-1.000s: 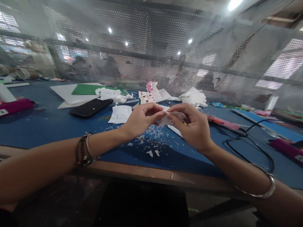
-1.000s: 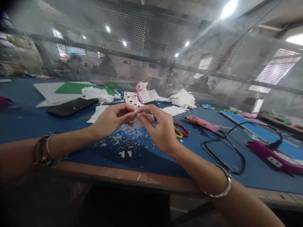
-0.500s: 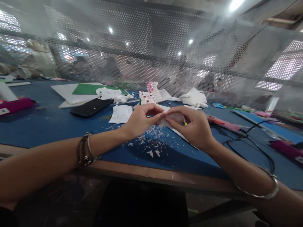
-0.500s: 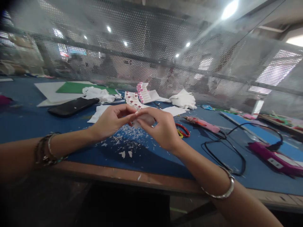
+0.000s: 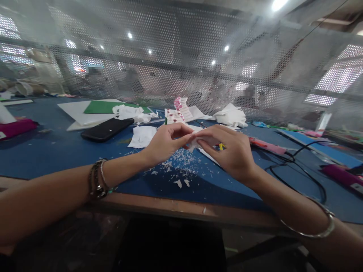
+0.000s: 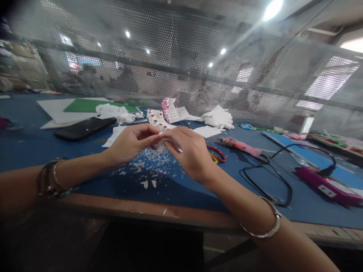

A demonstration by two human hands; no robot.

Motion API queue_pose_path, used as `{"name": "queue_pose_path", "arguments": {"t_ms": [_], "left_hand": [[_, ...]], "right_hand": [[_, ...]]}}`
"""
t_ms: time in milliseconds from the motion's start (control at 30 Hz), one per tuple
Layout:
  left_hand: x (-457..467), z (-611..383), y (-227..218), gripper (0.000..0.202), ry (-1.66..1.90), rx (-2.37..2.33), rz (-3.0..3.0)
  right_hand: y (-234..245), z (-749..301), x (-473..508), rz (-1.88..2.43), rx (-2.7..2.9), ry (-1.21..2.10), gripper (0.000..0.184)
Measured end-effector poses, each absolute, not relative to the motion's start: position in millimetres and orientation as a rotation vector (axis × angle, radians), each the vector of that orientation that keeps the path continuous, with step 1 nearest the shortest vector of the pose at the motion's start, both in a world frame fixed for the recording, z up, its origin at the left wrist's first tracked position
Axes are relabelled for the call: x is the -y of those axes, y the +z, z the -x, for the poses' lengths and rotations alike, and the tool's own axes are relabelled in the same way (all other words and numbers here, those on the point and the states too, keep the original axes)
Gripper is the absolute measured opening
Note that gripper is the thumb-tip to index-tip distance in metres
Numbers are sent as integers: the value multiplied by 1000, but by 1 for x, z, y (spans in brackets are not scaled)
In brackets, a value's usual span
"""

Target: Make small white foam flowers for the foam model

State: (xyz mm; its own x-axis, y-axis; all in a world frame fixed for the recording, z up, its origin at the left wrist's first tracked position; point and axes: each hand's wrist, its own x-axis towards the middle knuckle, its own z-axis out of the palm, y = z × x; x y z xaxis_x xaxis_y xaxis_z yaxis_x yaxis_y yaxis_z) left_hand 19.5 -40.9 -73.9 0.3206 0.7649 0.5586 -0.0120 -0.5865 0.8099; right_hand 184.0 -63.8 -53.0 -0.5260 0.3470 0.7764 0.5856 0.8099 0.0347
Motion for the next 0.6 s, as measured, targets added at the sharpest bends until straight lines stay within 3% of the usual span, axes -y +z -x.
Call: {"name": "queue_pose_path", "arguments": {"t_ms": [333, 600], "left_hand": [[39, -20, -74, 7, 1342, -621, -1867], [41, -20, -73, 6, 1332, -619, -1882]], "right_hand": [[-56, -185, 62, 562, 2153, -784, 11], [-52, -186, 61, 638, 2193, -610, 7]]}}
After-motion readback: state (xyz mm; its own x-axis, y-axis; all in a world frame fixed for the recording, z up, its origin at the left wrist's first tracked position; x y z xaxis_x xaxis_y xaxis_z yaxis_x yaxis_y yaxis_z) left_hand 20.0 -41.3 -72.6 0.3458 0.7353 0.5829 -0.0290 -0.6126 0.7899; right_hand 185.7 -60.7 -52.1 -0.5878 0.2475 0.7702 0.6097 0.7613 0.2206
